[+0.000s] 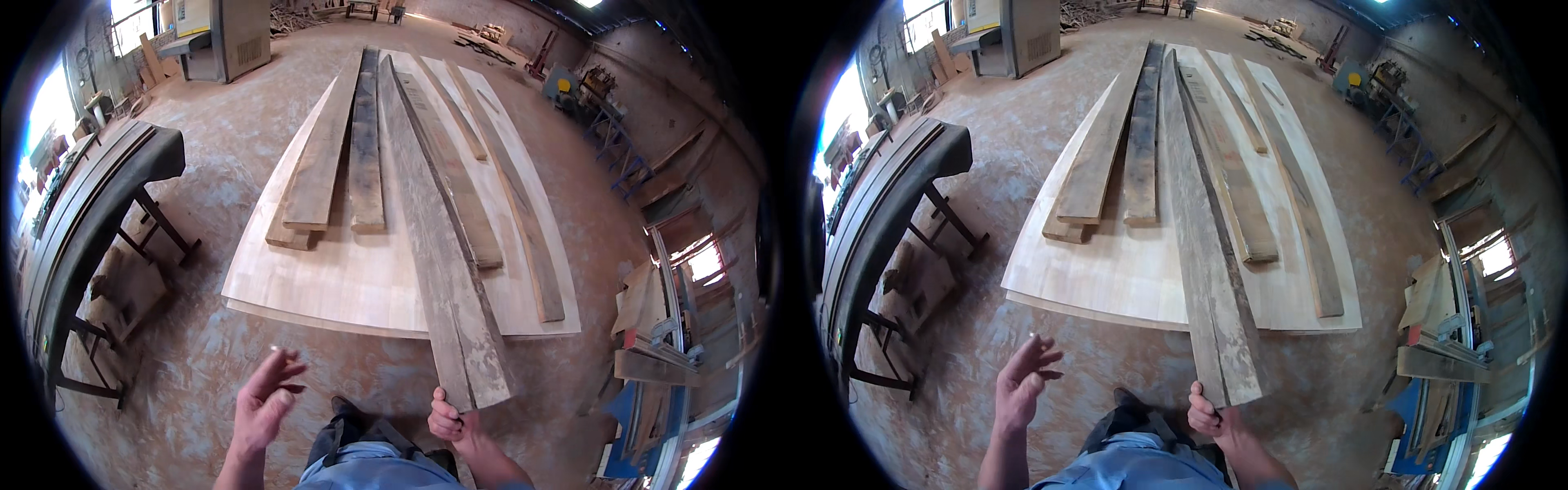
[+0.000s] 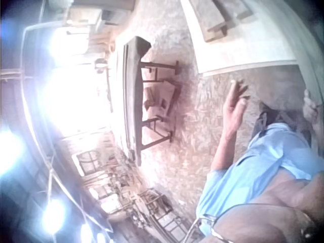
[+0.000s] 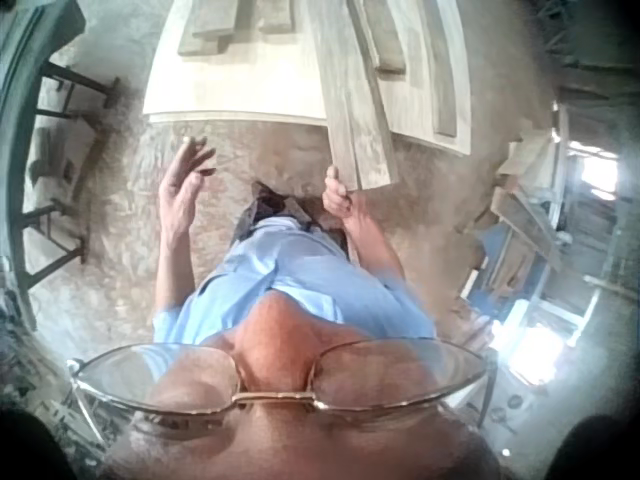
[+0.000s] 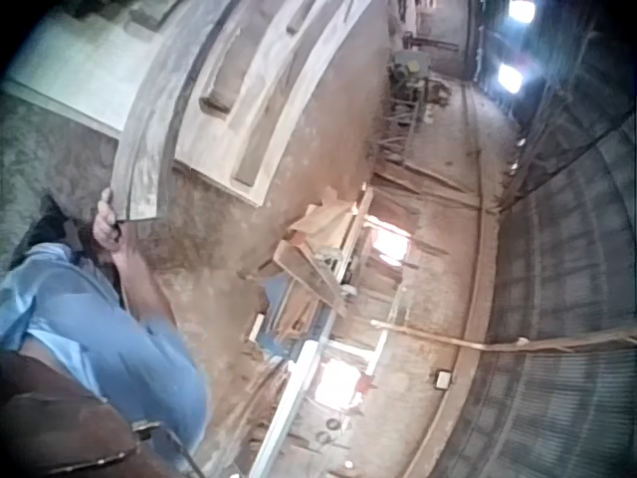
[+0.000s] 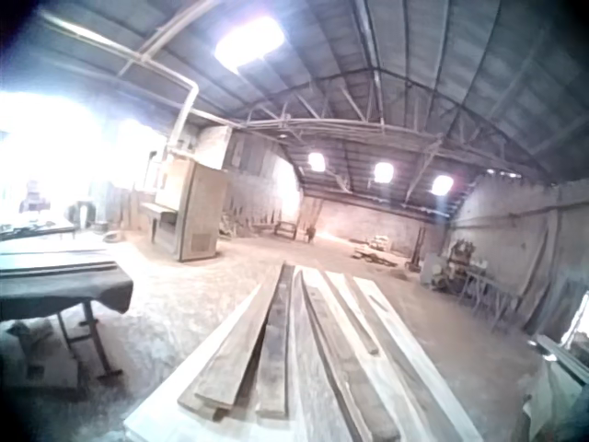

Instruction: The person measures several wooden planks with a tape measure in a workshop, marks measurements with a pencil, and moves the planks between a workbench and a table saw. The person handles multiple planks one at a time, measuring and marking each before placing them on the saw or back on the bench.

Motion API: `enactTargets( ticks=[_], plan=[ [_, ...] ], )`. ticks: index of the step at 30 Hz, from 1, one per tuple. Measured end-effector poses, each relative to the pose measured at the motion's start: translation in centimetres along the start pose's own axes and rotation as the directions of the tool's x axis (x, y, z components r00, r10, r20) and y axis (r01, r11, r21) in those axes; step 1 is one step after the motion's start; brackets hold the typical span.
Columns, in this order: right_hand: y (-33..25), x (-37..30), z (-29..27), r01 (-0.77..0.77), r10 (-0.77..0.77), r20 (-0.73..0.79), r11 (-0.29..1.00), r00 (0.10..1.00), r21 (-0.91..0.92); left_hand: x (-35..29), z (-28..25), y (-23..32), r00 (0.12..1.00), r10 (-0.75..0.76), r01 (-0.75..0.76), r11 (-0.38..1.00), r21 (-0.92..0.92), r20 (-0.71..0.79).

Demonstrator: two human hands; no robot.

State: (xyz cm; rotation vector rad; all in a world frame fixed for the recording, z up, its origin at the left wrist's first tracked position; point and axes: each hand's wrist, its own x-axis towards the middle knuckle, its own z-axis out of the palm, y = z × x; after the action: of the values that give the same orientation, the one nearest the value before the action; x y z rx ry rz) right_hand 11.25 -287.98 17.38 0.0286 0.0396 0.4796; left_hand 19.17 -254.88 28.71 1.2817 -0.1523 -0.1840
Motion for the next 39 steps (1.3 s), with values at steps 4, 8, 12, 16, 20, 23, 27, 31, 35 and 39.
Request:
enactTargets(
  ticks=[4, 8, 12, 16, 20, 23, 27, 31, 35, 39],
  plan=[
    [1.2, -5.6, -0.7, -0.001, -0.013, 0.095, 0.991, 0.995, 0.137, -0.7, 6.7, 5.0, 0.881, 0.091, -0.009, 0.984, -0.176, 0.464],
    [2.2, -11.8, -2.4, -0.039, 0.023, 0.125, 0.991, 0.992, 0.125, -1.3, 10.2, 8.1, 0.509, 0.325, -0.267, 0.94, -0.213, 0.797],
    [3.9, -20.2, -4.9, 0.061, -0.057, 0.075, 0.996, 0.996, -0.058, -3.3, 14.9, 7.1, 0.323, 0.488, -0.13, 0.871, -0.473, 0.811],
    [7.3, -26.9, -5.5, 0.219, -0.222, -0.042, 0.973, 0.974, -0.068, -5.3, 17.6, 6.6, 0.246, 0.512, -0.025, 0.852, -0.523, 0.823],
    [10.8, -31.5, -5.3, 0.385, -0.389, -0.155, 0.921, 0.908, -0.054, -6.6, 20.4, 6.4, 0.217, 0.535, 0.02, 0.834, -0.551, 0.817],
    [13.1, -33.8, -5.1, 0.484, -0.478, -0.234, 0.874, 0.847, -0.035, -7.2, 21.4, 6.5, 0.187, 0.487, 0.049, 0.863, -0.503, 0.853],
    [14.8, -35.1, -4.4, 0.617, -0.597, -0.321, 0.785, 0.735, -0.047, -6.4, 23.4, 5.2, 0.269, 0.587, 0.084, 0.775, -0.626, 0.763],
    [16.6, -35.6, -4.1, 0.705, -0.662, -0.405, 0.707, 0.631, -0.056, 1.6, 21.4, -2.5, 0.895, -0.127, 0.24, 0.946, -0.22, 0.428],
    [16.1, -35.8, -3.6, 0.721, -0.663, -0.457, 0.69, 0.593, -0.065, 13.7, 18.9, -16.5, 0.925, -0.371, 0.38, 0.91, 0.168, -0.084],
    [15.8, -35.6, -3.4, 0.733, -0.667, -0.492, 0.676, 0.56, -0.082, 17.6, 18.2, -23.6, 0.834, -0.494, 0.545, 0.806, -0.23, 0.245]
  ],
)
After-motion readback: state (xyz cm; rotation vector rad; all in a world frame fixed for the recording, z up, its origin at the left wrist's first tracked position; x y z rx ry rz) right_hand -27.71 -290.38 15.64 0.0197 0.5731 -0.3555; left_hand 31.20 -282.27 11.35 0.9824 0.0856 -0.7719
